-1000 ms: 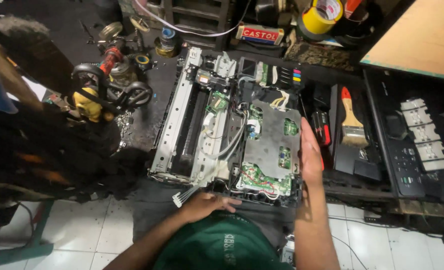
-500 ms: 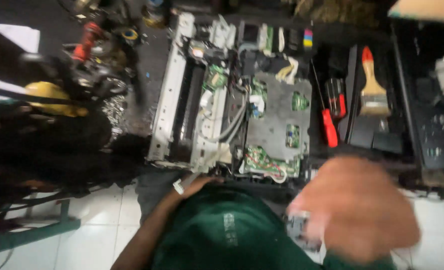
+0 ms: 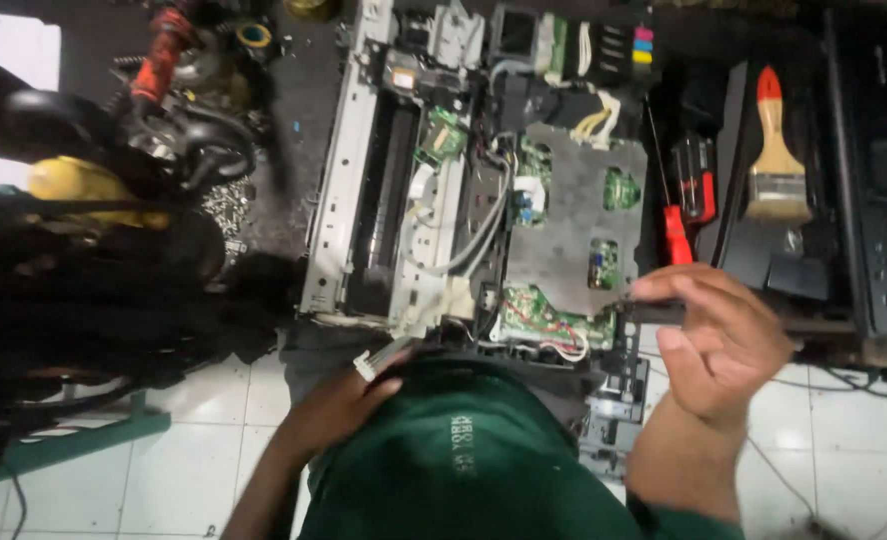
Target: Reattaching a scanner unit to a printer by connecting internal ribbon cables and power wires to the main circuit board.
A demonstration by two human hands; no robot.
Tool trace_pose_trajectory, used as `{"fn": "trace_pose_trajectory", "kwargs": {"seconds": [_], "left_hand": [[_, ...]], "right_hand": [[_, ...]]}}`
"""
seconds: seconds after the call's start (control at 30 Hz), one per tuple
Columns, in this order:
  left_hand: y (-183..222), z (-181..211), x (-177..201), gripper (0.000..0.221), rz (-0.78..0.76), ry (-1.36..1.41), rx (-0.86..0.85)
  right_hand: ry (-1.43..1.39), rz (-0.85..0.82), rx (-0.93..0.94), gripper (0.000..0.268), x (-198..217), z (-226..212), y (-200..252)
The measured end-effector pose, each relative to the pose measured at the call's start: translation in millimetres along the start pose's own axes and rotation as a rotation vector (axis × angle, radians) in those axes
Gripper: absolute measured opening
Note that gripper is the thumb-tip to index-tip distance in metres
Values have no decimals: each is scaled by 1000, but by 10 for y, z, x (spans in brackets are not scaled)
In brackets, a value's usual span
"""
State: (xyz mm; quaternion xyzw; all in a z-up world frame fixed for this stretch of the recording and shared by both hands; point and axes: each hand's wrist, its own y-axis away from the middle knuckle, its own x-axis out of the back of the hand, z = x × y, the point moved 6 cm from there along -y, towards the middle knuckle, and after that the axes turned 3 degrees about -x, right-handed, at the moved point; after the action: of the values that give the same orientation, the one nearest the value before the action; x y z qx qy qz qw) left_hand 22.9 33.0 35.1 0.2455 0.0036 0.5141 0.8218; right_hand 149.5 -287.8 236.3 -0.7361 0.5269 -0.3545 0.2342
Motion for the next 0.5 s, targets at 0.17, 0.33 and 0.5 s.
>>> {"fn": "trace_pose_trajectory", "kwargs": {"seconds": [0.17,0.33,0.5], "left_hand": [[687,80,409,36,271,-626,369],[713,48,472,56,857,-306,332],[535,-78,498,68,1015,-359,289]], "right_hand": [[101,84,-287,50,137,524,510],[-21,127,-269,65,-68,509,487],[11,90,-343,94,-314,400,338]]}}
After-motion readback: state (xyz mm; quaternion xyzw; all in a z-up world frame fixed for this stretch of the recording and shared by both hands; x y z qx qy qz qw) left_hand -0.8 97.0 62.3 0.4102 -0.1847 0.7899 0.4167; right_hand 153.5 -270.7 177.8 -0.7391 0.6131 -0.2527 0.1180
